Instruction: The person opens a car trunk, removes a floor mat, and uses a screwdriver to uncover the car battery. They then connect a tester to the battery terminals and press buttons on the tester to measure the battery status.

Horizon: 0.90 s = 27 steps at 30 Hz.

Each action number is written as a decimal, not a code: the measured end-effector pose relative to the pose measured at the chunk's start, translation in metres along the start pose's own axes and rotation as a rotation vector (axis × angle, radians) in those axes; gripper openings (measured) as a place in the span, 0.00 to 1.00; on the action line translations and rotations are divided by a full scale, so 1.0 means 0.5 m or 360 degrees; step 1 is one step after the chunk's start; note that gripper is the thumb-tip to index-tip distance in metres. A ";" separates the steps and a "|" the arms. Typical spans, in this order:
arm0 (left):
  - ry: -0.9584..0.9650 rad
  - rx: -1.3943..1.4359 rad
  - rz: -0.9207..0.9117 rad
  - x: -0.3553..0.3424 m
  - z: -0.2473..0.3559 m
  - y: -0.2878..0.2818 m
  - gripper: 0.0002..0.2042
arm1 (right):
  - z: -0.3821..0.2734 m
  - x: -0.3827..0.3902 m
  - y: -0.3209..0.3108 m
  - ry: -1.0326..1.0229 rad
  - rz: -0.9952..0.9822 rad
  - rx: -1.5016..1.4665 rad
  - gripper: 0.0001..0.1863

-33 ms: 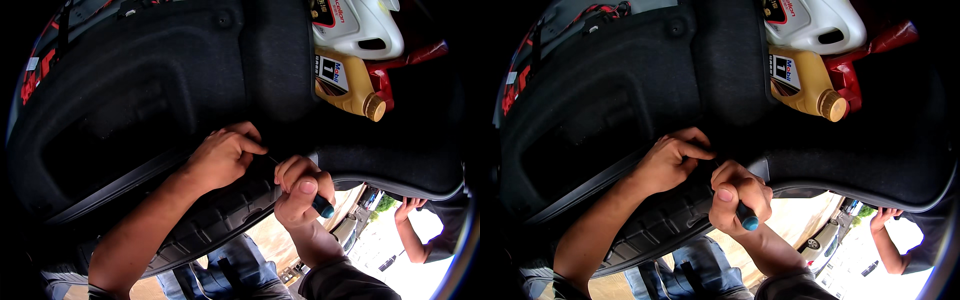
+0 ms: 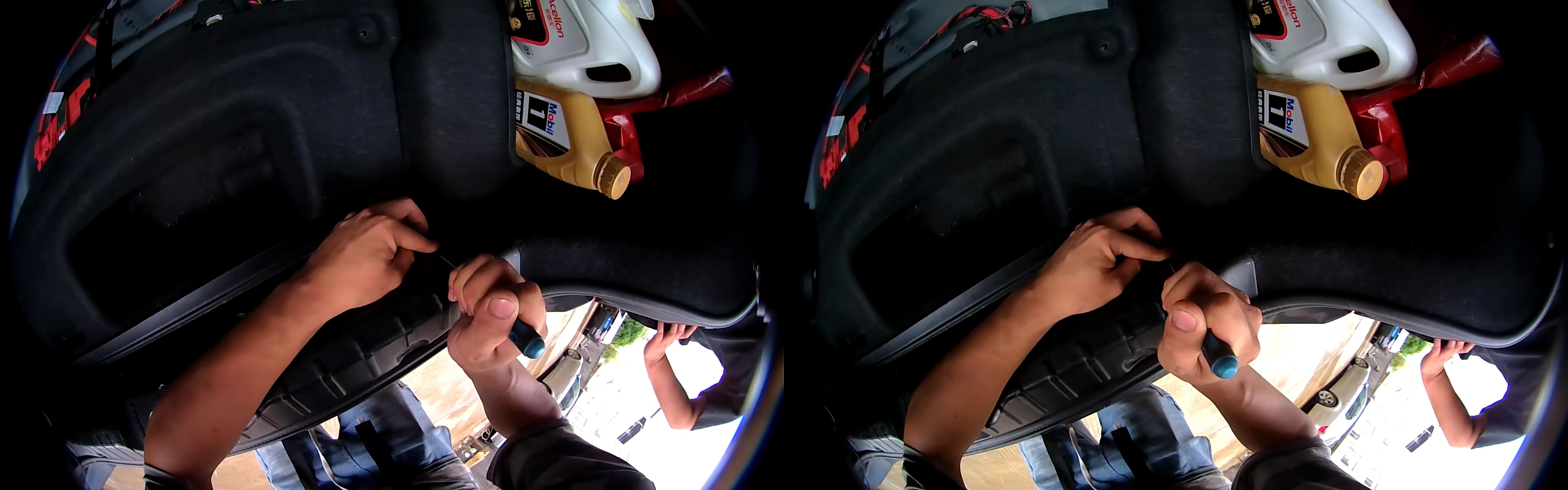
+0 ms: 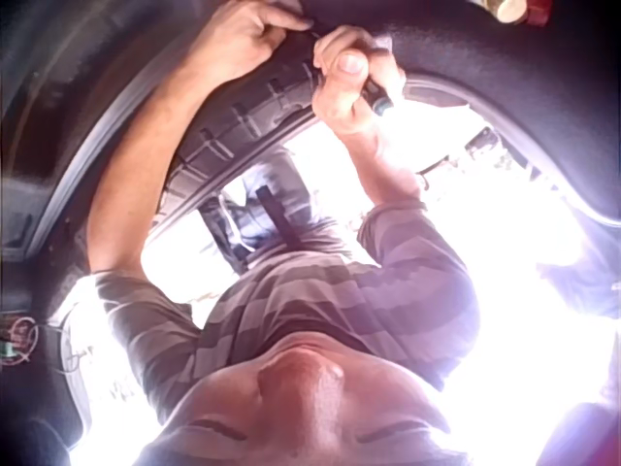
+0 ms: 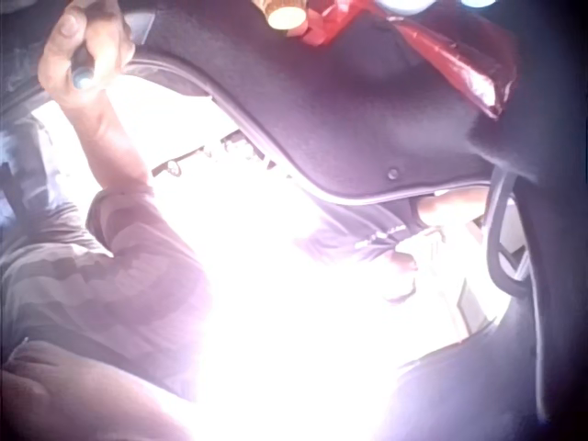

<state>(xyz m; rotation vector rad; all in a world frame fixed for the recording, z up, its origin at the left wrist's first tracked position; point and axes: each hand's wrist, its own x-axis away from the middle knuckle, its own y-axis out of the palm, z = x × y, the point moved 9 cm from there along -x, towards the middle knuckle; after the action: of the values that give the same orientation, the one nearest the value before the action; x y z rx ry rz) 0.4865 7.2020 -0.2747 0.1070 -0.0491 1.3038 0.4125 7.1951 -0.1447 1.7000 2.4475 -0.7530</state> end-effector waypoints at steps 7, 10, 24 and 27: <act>0.0110 -0.0238 -0.0034 -0.001 0.024 -0.008 0.15 | -0.003 0.020 0.006 -0.0093 -0.0039 0.0025 0.11; 0.0136 -0.0223 -0.0021 -0.002 0.028 -0.009 0.14 | -0.007 0.025 0.006 -0.0130 0.0007 0.0041 0.11; -0.0017 -0.0176 -0.0004 0.003 0.011 -0.006 0.14 | 0.002 0.007 -0.004 0.0006 0.0110 0.0018 0.10; -0.0105 -0.0204 -0.0005 0.004 0.008 -0.005 0.15 | 0.011 -0.006 -0.023 0.0089 0.0175 -0.0169 0.10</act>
<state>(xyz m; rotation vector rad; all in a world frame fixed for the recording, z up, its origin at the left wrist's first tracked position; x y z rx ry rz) 0.4897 7.2030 -0.2707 0.0406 -0.1880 1.2904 0.4021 7.1872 -0.1448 1.8219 2.3591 -0.5606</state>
